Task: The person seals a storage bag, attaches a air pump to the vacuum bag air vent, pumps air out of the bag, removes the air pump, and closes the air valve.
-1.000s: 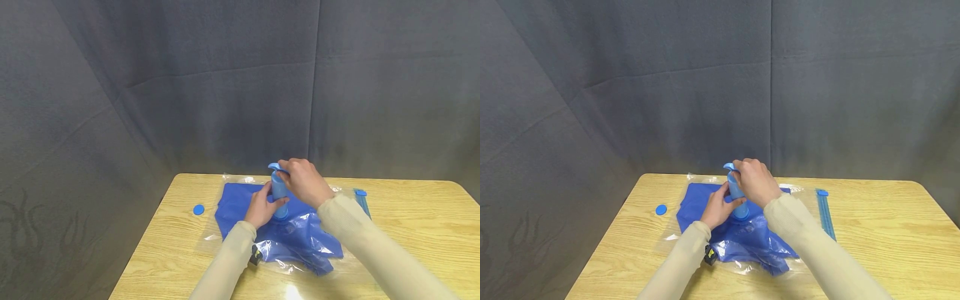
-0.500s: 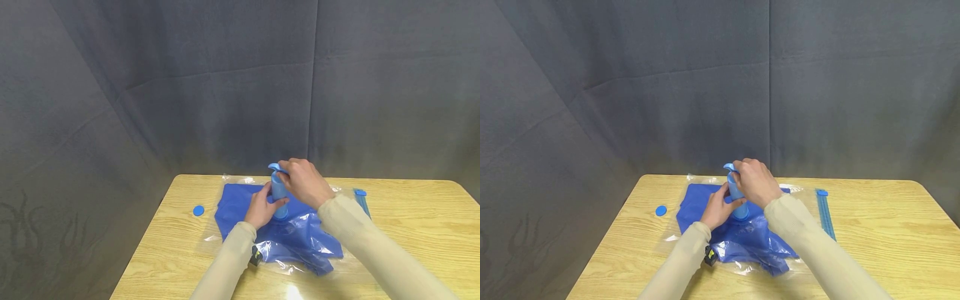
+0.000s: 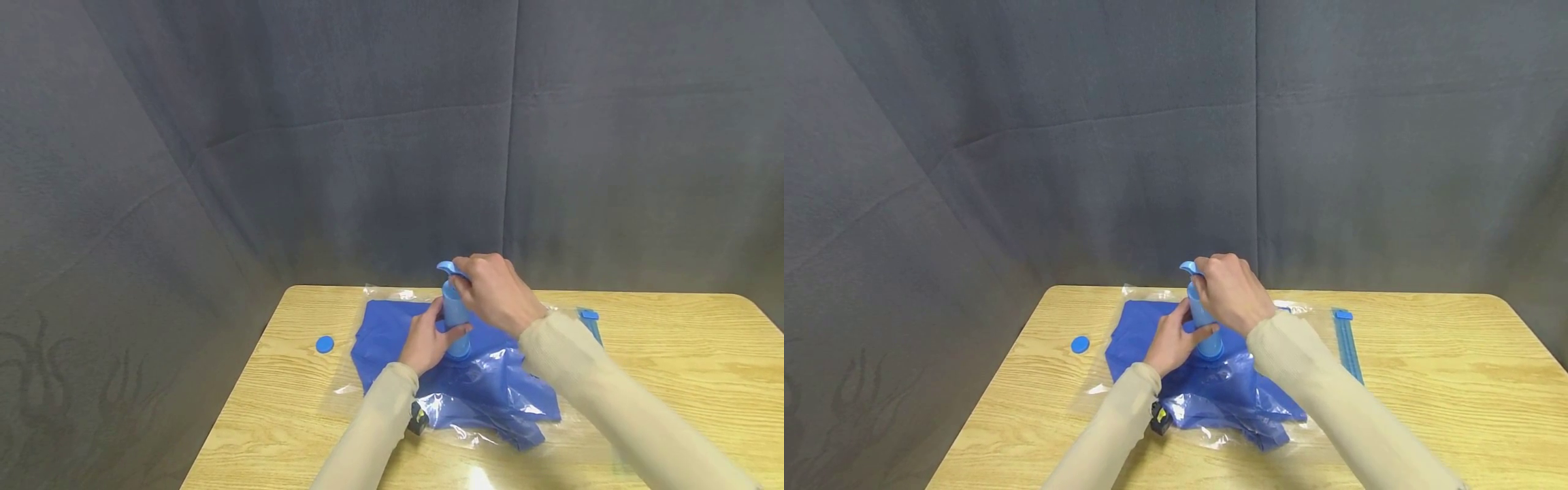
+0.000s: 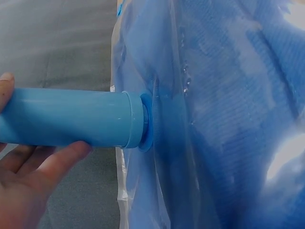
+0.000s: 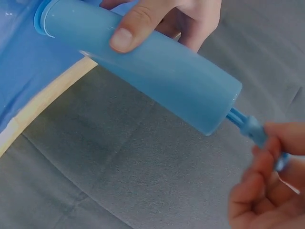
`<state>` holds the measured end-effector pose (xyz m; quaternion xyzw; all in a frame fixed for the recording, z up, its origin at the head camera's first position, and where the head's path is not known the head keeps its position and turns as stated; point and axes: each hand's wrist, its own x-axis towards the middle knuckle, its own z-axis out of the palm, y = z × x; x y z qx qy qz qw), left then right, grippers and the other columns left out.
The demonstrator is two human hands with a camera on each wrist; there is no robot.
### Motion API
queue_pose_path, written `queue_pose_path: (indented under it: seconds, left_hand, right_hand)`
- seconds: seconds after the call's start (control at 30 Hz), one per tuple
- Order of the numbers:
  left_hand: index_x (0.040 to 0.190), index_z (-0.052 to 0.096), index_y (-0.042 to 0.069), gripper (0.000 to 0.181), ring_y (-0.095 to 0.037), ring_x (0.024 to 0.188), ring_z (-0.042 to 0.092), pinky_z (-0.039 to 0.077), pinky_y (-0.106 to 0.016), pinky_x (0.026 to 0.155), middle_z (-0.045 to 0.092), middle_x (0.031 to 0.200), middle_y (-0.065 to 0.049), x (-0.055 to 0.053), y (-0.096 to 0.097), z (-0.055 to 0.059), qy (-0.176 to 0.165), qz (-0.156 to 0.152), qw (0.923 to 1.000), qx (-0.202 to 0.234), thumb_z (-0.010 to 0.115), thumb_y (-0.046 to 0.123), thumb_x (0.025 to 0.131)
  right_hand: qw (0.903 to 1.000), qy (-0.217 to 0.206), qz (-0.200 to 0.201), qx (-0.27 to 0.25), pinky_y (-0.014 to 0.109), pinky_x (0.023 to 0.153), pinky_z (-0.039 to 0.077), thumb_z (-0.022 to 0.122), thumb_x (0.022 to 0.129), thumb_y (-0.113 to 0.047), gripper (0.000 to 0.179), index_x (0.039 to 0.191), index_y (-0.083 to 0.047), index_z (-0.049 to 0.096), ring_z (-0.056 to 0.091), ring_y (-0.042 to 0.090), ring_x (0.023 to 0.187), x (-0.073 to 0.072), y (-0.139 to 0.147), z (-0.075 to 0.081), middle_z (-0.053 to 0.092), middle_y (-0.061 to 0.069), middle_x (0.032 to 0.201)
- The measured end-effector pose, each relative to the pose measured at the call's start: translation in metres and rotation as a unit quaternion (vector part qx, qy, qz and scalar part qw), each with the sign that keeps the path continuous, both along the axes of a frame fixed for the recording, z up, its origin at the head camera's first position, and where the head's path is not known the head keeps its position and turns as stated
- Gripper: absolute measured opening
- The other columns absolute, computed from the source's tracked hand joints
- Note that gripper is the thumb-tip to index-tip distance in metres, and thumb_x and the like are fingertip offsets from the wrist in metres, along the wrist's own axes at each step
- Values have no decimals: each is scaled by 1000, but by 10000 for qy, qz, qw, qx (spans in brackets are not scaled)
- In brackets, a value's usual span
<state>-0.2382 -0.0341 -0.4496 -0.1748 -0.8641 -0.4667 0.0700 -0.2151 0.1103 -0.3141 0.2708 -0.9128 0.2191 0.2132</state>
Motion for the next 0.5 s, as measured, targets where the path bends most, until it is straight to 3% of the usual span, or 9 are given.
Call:
queue_pose_path:
  seconds: [0.1,0.2,0.33,0.5]
  left_hand:
    - [131,53,18,55,-22,113,65,54,-37,92,69,119,-8,-1,-1,-1,121,-25,9999,23,72,39,85]
    - [130,54,17,53,-23,111,66,54,-38,93,70,117,-9,-2,0,-2,187,-17,9998,21,73,38,85]
    - [129,55,18,52,-22,111,66,53,-41,94,71,116,-8,-3,1,-2,148,-4,9999,-5,73,39,85]
    - [127,55,19,51,-24,113,65,52,-44,95,70,117,-8,-2,2,-1,-37,23,10000,-5,72,41,85]
  right_hand:
    - [9986,426,76,-307,27,54,43,63,89,-6,4,86,-4,65,48,15,56,1,0,4,53,3,65]
    - [9920,1037,165,-707,28,55,43,62,90,-6,8,95,-2,67,48,16,59,3,-1,13,53,4,66]
    - [9762,1807,264,-1171,27,55,40,63,90,-6,9,98,-2,66,45,15,61,4,-1,33,51,4,65]
    - [9552,2469,386,-1586,24,56,38,64,91,-8,14,102,0,67,45,16,63,6,-2,59,55,8,68]
